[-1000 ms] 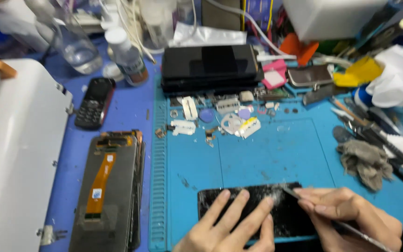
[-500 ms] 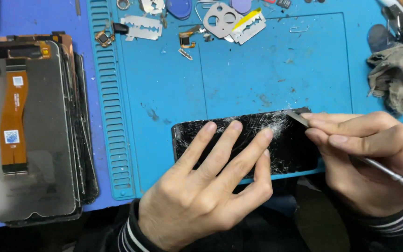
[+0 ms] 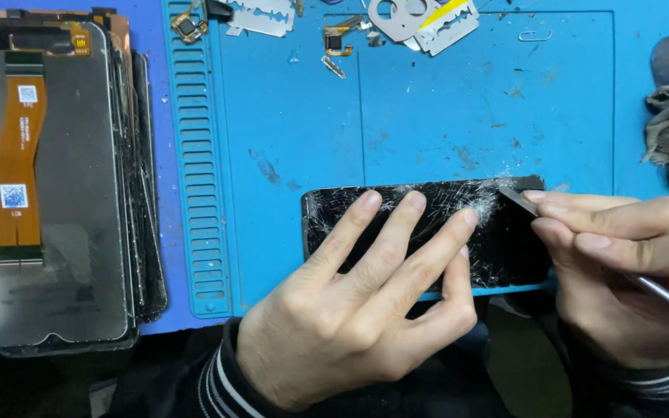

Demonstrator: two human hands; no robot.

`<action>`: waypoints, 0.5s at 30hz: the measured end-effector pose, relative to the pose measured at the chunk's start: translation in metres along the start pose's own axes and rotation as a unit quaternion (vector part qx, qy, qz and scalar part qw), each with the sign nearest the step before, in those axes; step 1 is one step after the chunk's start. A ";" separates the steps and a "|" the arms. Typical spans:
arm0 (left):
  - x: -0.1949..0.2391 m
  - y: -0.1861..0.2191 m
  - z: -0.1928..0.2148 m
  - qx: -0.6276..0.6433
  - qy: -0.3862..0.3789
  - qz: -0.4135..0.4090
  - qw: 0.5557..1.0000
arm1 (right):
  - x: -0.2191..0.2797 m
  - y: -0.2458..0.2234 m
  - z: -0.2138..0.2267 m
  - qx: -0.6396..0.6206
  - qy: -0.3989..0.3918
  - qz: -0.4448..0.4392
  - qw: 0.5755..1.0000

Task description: Scraping adhesive and cleaning glass from a cracked phone screen using specialized tools.

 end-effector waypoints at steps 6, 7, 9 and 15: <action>0.002 0.000 -0.002 -0.002 0.000 0.002 1.000 | 0.011 0.030 0.004 0.024 -0.053 -0.025 0.998; 0.001 0.000 -0.002 -0.005 -0.002 -0.001 1.000 | 0.016 0.042 0.006 0.024 -0.094 -0.019 0.995; 0.000 0.001 -0.002 -0.005 -0.002 -0.003 1.000 | 0.003 0.043 0.013 0.003 -0.164 -0.060 0.985; 0.001 0.000 -0.001 0.003 0.003 0.002 1.000 | 0.004 -0.001 -0.002 -0.006 0.014 0.038 0.999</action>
Point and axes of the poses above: each hand's wrist, its own x-axis away from the middle knuckle, its own z-axis out of the back of the hand, y = z × x, the point moved 3 cm from there along -x, towards the middle knuckle, and after that the axes turned 10 degrees about -x, right-handed, at the moved point
